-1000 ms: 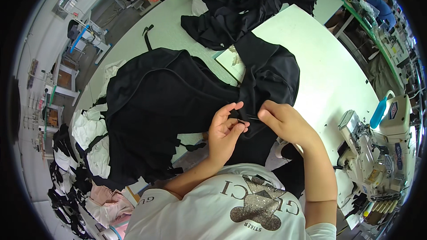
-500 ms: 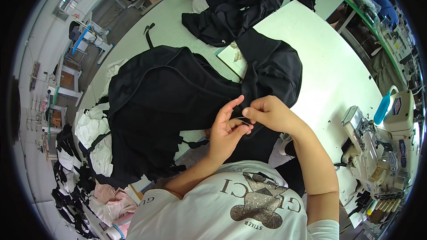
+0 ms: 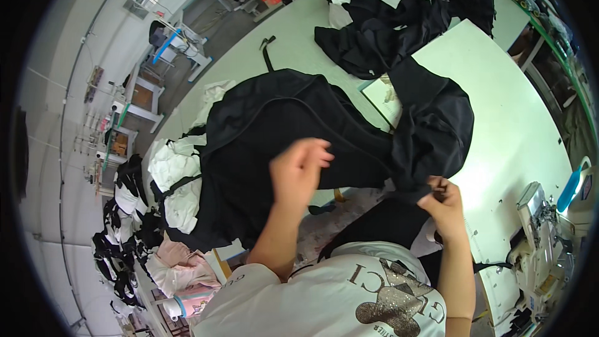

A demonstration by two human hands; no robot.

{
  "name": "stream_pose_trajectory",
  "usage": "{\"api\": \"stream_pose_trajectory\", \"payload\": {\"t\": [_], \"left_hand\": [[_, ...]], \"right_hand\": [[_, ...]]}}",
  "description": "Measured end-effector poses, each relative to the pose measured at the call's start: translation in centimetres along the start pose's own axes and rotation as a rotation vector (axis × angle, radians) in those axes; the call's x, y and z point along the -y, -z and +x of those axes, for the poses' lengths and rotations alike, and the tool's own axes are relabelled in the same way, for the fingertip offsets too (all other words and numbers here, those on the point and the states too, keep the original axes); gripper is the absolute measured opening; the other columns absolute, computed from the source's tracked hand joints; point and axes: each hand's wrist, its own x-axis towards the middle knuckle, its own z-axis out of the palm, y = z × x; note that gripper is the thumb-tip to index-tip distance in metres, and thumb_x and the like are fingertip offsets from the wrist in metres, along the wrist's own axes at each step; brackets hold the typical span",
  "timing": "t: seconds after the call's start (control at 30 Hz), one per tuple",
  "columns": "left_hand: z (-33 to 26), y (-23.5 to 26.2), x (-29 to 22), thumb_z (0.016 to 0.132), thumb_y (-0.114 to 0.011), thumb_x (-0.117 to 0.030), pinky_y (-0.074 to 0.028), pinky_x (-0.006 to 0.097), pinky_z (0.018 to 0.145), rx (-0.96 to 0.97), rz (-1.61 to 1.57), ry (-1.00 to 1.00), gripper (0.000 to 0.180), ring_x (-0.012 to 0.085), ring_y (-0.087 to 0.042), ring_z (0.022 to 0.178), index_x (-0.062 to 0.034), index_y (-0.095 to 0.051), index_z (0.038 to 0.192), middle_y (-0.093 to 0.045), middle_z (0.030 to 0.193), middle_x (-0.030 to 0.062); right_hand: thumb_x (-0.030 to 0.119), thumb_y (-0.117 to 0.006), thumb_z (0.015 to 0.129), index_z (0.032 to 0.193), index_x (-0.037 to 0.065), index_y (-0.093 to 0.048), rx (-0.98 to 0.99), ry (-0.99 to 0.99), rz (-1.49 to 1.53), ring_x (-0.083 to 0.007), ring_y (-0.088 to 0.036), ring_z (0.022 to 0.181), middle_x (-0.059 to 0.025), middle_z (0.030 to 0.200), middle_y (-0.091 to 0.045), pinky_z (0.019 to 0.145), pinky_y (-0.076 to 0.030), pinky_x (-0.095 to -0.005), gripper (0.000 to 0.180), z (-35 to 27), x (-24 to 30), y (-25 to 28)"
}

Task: Trimming excess thread from black fabric garments and using a sewing machine.

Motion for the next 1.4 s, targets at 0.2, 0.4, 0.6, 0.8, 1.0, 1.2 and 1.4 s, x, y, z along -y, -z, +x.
{"api": "stream_pose_trajectory", "payload": {"t": [0.2, 0.4, 0.6, 0.8, 1.0, 1.2, 1.4], "left_hand": [[7.1, 7.3, 2.0, 0.083, -0.065, -0.022, -0.035, 0.049, 0.096, -0.196, 1.171, -0.258, 0.034, 0.0318, -0.05, 0.105, -0.011, -0.063, 0.115, -0.057, 0.116, 0.0089], [14.9, 8.0, 3.7, 0.084, -0.064, -0.038, -0.023, 0.068, 0.102, -0.358, 1.223, -0.148, 0.065, 0.0384, -0.037, 0.128, -0.0108, -0.04, 0.138, -0.04, 0.143, 0.0107], [15.2, 6.9, 9.6, 0.09, -0.052, -0.041, -0.025, 0.065, 0.102, -0.155, 1.243, -0.106, 0.045, 0.0269, -0.046, 0.126, -0.0151, -0.056, 0.127, -0.053, 0.135, 0.0036], [8.4, 4.0, 1.5, 0.085, -0.061, -0.006, -0.05, 0.036, 0.074, -0.391, 0.562, -0.559, 0.011, 0.027, -0.062, 0.081, -0.0023, -0.067, 0.093, -0.067, 0.091, 0.0104], [-2.2, -7.6, -5.3, 0.081, -0.071, -0.016, -0.048, 0.029, 0.079, 0.499, -0.102, -0.316, 0.03, 0.0192, -0.062, 0.091, -0.0009, -0.06, 0.105, -0.063, 0.1, 0.0103], [-1.7, -8.3, -7.9, 0.086, -0.059, -0.001, -0.046, 0.029, 0.063, 0.355, -0.122, -0.371, 0.003, 0.0214, -0.06, 0.069, 0.0007, -0.057, 0.084, -0.06, 0.078, 0.0109], [-0.3, -6.0, -12.6, 0.1, -0.045, -0.026, -0.049, 0.028, 0.064, 0.152, -0.357, -0.465, 0.029, 0.0174, -0.059, 0.064, 0.0001, -0.049, 0.089, -0.057, 0.072, 0.0107]], "right_hand": [[0.017, -0.076, 0.075, 0.081, 0.01, -0.054, -0.106, 0.028, 0.161, -0.0015, -0.042, 0.061, 0.0086, 0.073, -0.049, 0.054, -0.031, -0.018, 0.025, -0.6, 1.6, 2.3], [0.018, -0.077, 0.074, 0.079, 0.01, -0.054, -0.041, 0.043, 0.159, -0.0015, -0.041, 0.06, 0.0085, 0.07, -0.048, 0.054, -0.03, -0.0182, 0.025, -1.3, 2.3, 2.6], [0.013, -0.073, 0.075, 0.088, 0.005, -0.058, -0.078, 0.098, 0.066, -0.0034, -0.043, 0.065, 0.0059, 0.074, -0.049, 0.059, -0.033, -0.0195, 0.021, -1.6, 2.2, 2.1], [0.004, -0.068, 0.075, 0.086, 0.001, -0.06, 0.006, 0.149, -0.071, -0.0039, -0.04, 0.064, 0.004, 0.074, -0.05, 0.059, -0.032, -0.0197, 0.014, -0.9, 2.8, 1.7], [0.003, -0.072, 0.074, 0.08, -0.003, -0.063, 0.156, 0.276, -0.375, -0.0089, -0.048, 0.061, -0.0032, 0.068, -0.054, 0.056, -0.037, -0.0244, 0.013, -0.5, 6.5, -1.3], [0.01, -0.078, 0.074, 0.081, -0.001, -0.062, 0.276, 0.348, -0.389, -0.0099, -0.048, 0.063, -0.0034, 0.07, -0.055, 0.057, -0.038, -0.0262, 0.02, -0.9, 9.3, -0.3], [0.01, -0.071, 0.081, 0.082, -0.001, -0.063, 0.503, 0.272, -0.223, -0.0054, -0.047, 0.066, -0.0007, 0.067, -0.054, 0.059, -0.038, -0.0236, 0.014, -1.1, 12.8, 1.2]]}}
